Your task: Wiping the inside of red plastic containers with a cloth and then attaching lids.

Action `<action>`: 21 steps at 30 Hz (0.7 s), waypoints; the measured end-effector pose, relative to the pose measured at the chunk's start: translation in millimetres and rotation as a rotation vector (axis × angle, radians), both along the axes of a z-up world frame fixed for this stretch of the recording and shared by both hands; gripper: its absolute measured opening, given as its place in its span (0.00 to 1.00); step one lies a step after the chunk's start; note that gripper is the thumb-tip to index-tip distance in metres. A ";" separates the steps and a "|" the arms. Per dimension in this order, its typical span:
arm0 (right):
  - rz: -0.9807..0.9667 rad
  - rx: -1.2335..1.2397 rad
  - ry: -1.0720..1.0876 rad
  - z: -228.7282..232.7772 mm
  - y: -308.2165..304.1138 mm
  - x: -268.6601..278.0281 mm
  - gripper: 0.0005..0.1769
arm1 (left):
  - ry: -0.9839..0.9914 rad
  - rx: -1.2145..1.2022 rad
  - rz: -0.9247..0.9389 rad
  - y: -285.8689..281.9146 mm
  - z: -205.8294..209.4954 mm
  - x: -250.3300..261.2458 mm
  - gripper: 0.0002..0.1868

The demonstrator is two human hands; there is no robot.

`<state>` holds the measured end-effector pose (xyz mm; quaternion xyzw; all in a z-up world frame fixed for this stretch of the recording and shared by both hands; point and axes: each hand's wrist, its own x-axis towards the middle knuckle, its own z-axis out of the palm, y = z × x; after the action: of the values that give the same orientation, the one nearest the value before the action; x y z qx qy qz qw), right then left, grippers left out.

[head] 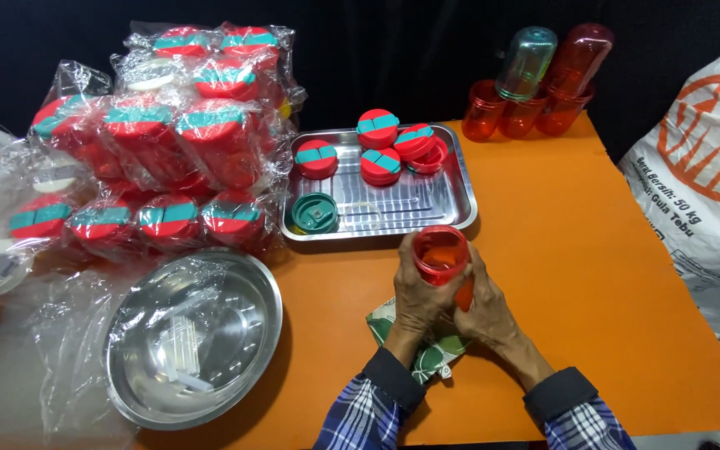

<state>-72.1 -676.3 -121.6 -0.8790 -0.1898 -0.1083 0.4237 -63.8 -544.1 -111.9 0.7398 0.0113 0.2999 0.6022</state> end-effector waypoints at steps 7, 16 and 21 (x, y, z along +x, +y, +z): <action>0.007 0.009 -0.468 -63.0 -27.1 -0.3 0.39 | -0.073 -0.147 0.054 10.2 -7.9 5.8 0.51; 0.679 -0.128 -0.539 17.0 27.9 -38.7 0.44 | 0.269 -0.358 0.182 51.5 11.2 4.5 0.48; 0.708 -0.410 -0.246 15.4 35.2 -35.1 0.41 | 0.157 -0.590 0.076 84.2 7.9 15.0 0.52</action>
<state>-107.3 -641.0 -106.2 -0.8061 -0.5468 -0.0203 0.2252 -48.8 -459.9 -104.1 0.5529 0.1720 0.2479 0.7767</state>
